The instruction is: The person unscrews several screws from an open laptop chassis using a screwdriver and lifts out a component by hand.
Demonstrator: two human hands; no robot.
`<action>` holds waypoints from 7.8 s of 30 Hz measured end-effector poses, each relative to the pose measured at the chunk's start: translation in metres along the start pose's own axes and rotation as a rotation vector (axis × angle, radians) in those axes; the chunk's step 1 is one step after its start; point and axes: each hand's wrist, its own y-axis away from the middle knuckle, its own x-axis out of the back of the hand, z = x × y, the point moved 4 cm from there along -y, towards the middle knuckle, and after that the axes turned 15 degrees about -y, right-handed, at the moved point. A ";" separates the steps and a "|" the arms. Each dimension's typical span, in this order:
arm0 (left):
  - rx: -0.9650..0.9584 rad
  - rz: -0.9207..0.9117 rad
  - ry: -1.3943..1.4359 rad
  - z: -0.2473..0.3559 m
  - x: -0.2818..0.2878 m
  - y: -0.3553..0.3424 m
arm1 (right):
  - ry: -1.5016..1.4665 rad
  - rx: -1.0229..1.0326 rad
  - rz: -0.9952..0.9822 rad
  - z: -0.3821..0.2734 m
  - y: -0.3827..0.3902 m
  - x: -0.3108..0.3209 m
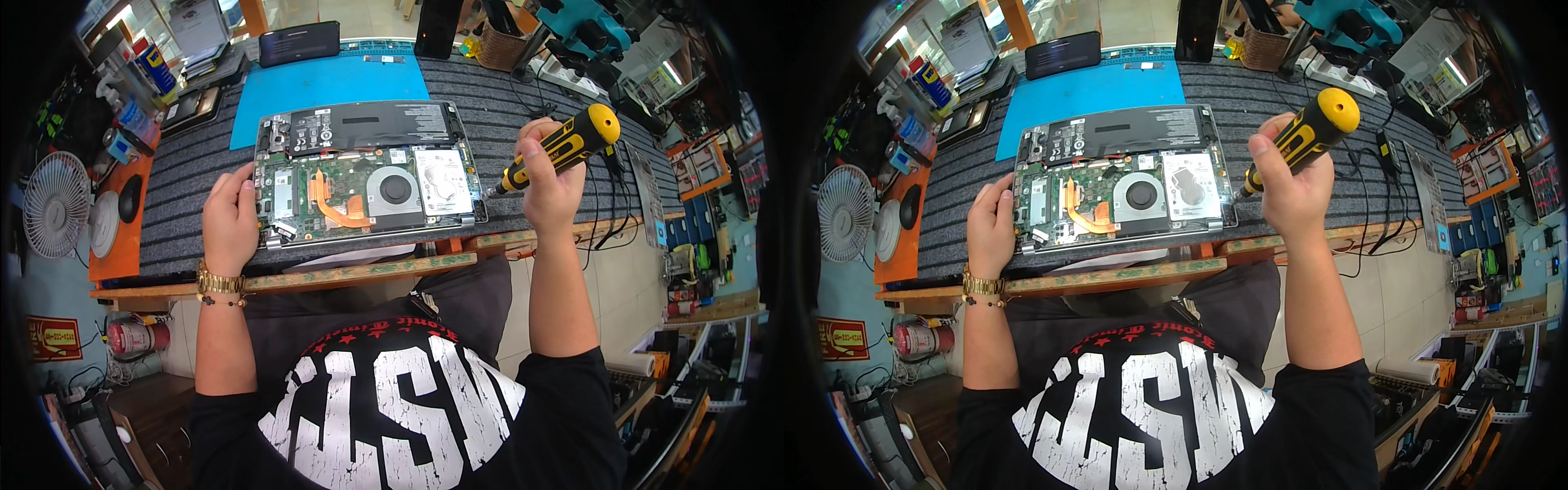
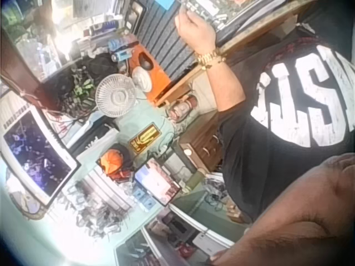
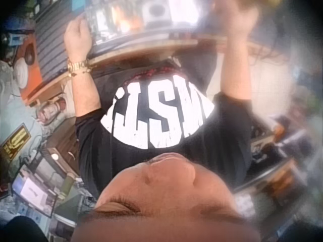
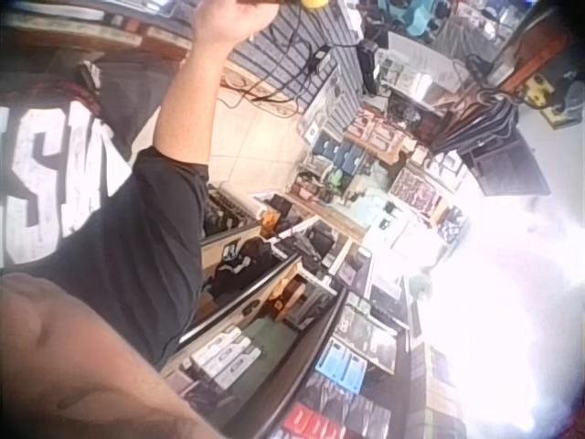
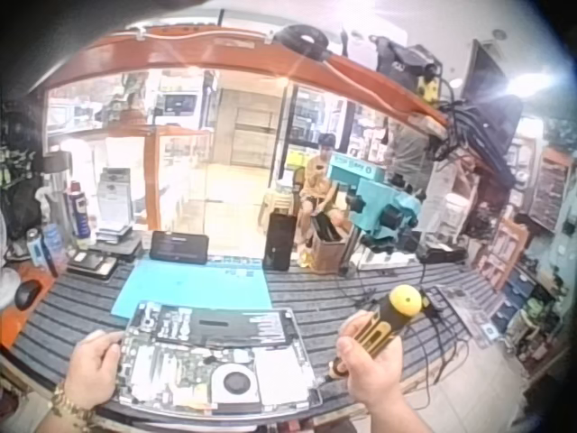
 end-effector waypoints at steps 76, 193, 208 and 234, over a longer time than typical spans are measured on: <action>0.114 0.222 0.198 -0.032 0.047 0.051 | -0.110 -0.243 -0.425 0.059 0.020 -0.295; 0.066 0.144 0.191 -0.032 0.054 0.049 | -0.165 -0.156 -0.480 0.065 0.014 -0.316; 0.062 0.158 0.177 -0.033 0.053 0.048 | -0.185 -0.163 -0.471 0.063 0.015 -0.316; 0.093 0.149 0.250 -0.032 0.053 0.049 | -0.219 -0.201 -0.464 0.061 0.014 -0.314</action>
